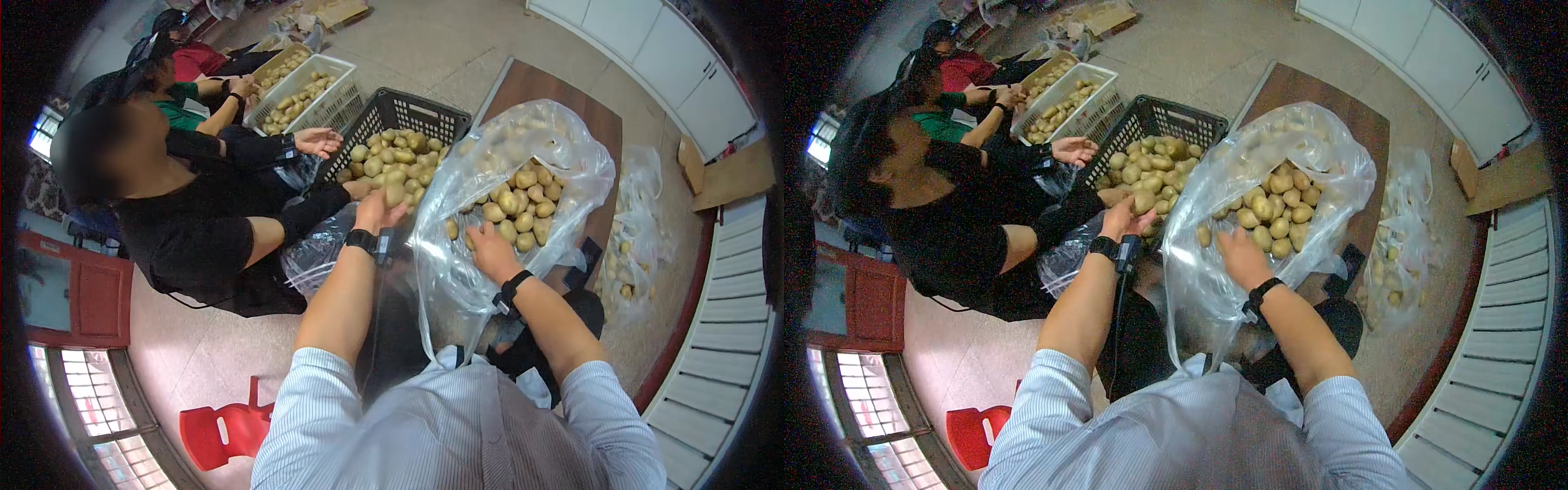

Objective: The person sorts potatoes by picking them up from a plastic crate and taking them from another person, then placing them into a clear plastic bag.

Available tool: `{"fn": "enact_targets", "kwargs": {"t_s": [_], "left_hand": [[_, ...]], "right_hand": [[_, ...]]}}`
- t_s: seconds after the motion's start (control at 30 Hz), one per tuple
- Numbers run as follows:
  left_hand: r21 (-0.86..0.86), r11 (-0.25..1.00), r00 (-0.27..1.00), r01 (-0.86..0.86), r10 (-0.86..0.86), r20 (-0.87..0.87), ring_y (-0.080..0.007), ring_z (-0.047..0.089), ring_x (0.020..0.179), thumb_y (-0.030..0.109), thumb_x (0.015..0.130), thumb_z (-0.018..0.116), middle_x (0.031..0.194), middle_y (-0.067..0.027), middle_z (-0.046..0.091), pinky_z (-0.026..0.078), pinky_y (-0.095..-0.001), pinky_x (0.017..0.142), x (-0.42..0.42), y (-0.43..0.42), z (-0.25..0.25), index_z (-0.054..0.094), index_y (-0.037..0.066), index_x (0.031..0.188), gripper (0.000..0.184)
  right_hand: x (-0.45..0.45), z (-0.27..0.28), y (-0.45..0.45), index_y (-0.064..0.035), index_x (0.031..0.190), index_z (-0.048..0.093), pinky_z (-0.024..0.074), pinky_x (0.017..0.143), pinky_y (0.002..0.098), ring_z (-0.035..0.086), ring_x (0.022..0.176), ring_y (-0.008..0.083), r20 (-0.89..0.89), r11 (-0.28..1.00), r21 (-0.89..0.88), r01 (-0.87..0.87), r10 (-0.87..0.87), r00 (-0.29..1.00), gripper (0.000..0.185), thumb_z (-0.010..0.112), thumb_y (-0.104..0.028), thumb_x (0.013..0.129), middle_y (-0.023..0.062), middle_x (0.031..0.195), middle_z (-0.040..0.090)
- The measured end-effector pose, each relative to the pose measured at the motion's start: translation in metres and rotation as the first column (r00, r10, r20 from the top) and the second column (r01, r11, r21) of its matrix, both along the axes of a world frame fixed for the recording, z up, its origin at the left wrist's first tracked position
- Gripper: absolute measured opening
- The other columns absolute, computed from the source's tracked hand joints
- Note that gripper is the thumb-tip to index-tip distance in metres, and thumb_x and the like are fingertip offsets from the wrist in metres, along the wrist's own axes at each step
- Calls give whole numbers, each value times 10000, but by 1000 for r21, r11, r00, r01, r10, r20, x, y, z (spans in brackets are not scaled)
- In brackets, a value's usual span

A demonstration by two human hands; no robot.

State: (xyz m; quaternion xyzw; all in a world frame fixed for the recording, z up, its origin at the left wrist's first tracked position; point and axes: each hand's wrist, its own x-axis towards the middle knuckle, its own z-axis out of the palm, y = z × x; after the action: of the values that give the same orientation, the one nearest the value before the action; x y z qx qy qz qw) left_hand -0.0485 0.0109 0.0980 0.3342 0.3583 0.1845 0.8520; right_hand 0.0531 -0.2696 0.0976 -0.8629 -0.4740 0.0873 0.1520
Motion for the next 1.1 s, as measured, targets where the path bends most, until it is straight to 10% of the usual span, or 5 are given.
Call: {"fn": "enact_targets", "kwargs": {"t_s": [0.4,0.57,1.1], "left_hand": [[134,988,994,71,-60,-86,-353,641,927,254,950,459,1040,-168,518,572,-390,633,-14,2,-10,415,-40,1105,335],[-122,992,994,32,-44,-101,-309,619,873,258,935,474,989,-137,538,567,-416,647,-11,-3,-1,445,-14,1159,354],[35,714,690,699,-661,-297,-172,603,658,455,931,497,973,-61,608,450,-275,498,0,-48,53,495,88,1155,430]], "right_hand": [[-8,-6,-30,-66,1145,544,484,813,458,578,963,383,-105,976,213,-42,66,992,397,572,-130,754,207,1078,581],[-3,21,-18,-15,1158,519,445,890,420,556,1027,409,-431,958,91,272,-208,878,447,606,-204,761,252,1101,582],[-32,71,40,15,1125,532,467,810,408,610,942,348,-808,946,251,206,88,583,383,556,-300,908,220,991,624]]}}
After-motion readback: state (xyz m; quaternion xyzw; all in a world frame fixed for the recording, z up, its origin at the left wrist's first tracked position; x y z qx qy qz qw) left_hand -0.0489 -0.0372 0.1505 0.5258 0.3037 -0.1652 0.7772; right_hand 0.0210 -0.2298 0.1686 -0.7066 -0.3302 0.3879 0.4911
